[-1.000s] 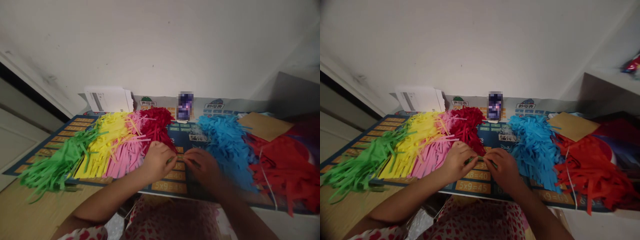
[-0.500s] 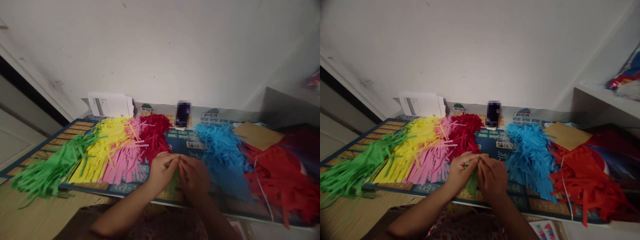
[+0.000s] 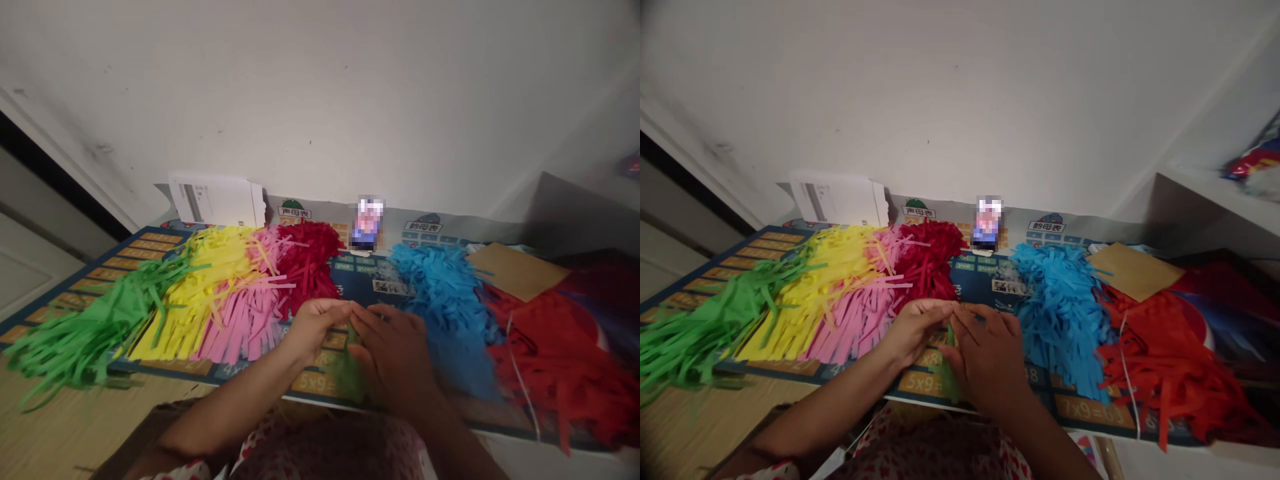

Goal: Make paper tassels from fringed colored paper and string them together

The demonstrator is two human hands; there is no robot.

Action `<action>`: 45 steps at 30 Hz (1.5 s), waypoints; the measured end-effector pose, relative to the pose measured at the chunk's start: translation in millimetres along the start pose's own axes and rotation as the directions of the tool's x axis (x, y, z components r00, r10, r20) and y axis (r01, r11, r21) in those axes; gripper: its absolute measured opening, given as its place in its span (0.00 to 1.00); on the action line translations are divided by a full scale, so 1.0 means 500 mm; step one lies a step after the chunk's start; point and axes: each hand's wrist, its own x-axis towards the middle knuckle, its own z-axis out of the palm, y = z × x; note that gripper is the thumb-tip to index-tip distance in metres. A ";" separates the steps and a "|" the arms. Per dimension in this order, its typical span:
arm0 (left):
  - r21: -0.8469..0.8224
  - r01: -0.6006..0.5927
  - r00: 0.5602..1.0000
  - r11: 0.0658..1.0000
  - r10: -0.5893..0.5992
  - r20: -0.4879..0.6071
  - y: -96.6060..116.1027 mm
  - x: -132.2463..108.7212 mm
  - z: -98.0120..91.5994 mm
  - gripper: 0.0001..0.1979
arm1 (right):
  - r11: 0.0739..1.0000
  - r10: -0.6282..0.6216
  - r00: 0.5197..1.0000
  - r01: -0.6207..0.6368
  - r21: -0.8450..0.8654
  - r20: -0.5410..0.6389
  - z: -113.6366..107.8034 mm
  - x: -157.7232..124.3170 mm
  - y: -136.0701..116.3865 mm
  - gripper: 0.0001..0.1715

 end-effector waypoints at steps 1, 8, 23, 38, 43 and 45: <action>0.009 0.014 1.000 1.000 -0.014 0.012 0.004 0.000 -0.003 0.18 | 1.000 -0.006 1.000 0.006 0.028 0.006 -0.001 0.004 0.003 0.16; 0.556 -0.194 0.974 0.808 0.090 0.209 0.054 0.003 -0.009 0.15 | 0.920 0.185 0.982 -0.163 0.356 -0.031 0.023 0.040 0.055 0.10; -0.021 0.153 0.983 0.988 -0.150 0.109 0.000 0.066 -0.066 0.19 | 0.707 0.642 0.766 -0.581 0.403 -0.022 0.137 0.191 0.307 0.19; 0.072 0.228 0.961 0.971 -0.236 0.143 -0.016 0.077 -0.080 0.20 | 0.690 0.662 0.733 -0.677 0.254 0.155 0.194 0.239 0.470 0.32; 0.083 0.285 0.951 0.955 -0.293 0.095 -0.015 0.073 -0.073 0.22 | 0.836 0.506 0.767 -0.549 -0.004 0.395 0.144 0.134 0.391 0.05; 0.150 0.303 0.947 0.941 -0.314 0.060 -0.015 0.072 -0.070 0.24 | 0.874 0.463 0.760 -0.477 -0.090 0.456 0.141 0.096 0.355 0.06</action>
